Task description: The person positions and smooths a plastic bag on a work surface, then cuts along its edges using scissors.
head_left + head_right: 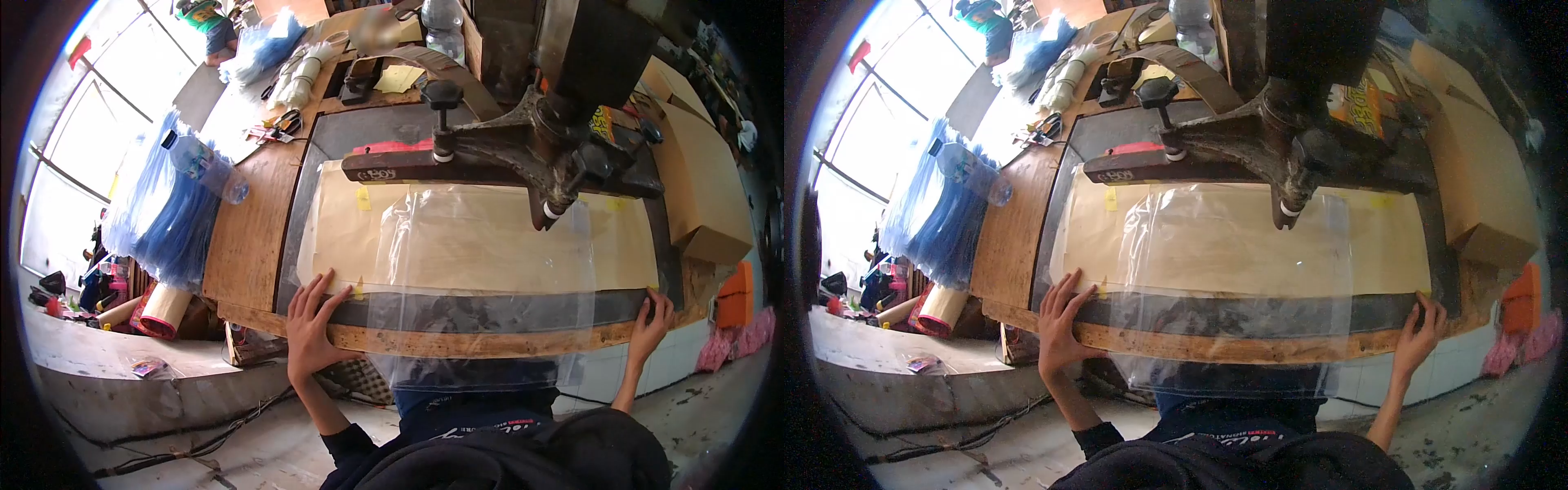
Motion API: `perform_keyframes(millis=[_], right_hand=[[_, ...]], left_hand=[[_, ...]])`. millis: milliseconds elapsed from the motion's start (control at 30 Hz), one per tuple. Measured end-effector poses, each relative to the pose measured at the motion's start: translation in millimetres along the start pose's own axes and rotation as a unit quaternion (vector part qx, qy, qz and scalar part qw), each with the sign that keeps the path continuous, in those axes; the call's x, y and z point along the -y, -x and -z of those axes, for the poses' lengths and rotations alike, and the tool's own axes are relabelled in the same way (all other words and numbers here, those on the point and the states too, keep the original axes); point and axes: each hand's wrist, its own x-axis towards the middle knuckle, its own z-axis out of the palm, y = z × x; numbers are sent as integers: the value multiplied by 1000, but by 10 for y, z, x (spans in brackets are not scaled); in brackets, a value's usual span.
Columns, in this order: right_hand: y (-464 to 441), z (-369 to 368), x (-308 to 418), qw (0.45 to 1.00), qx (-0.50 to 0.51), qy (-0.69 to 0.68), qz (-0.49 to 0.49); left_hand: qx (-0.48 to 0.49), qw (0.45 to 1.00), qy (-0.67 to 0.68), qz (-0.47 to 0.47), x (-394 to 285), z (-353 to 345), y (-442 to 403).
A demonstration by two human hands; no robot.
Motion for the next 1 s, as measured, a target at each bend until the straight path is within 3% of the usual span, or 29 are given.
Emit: perform_keyframes(millis=[1000], right_hand=[[59, 35, 47, 998, 4, -50, -30]], left_hand=[[13, 1000, -17, 2, -3, 24, -9]])
